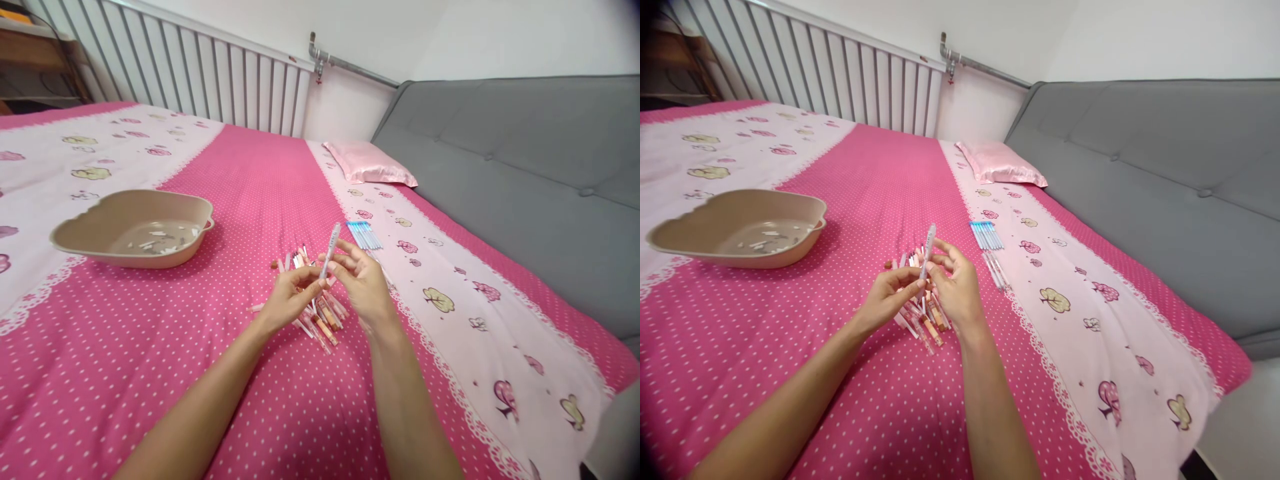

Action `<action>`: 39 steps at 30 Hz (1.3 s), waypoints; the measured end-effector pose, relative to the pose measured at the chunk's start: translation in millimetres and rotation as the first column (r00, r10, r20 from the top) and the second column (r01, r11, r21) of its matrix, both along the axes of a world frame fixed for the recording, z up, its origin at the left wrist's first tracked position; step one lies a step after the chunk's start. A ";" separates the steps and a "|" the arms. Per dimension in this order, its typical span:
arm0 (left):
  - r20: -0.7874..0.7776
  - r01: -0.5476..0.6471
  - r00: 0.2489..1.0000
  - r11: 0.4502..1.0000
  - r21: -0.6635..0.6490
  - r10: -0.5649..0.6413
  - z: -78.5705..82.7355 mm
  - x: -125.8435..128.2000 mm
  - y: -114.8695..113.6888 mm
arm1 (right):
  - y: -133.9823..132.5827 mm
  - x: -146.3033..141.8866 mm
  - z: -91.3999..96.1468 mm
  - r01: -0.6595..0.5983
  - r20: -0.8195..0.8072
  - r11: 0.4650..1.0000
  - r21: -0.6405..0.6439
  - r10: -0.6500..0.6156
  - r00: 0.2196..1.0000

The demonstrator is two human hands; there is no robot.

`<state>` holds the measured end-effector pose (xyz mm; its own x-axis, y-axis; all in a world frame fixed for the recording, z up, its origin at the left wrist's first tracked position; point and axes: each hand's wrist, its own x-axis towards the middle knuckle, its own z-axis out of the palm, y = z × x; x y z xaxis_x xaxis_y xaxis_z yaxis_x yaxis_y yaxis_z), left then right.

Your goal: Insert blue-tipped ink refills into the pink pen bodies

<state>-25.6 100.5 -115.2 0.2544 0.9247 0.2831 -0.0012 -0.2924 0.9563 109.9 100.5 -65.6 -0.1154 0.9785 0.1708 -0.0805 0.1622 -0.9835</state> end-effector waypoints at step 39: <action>-0.005 -0.011 1.000 1.000 0.008 0.011 0.5 -0.9 0.0 | 0.6 1.2 -2.5 0.004 0.023 1.000 0.021 -0.005 1.000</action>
<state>-26.4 100.5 -114.7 0.2455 0.9253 0.2892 0.0068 -0.3000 0.9539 111.1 101.1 -68.1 -0.1153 0.9753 0.1882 -0.0571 0.1826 -0.9815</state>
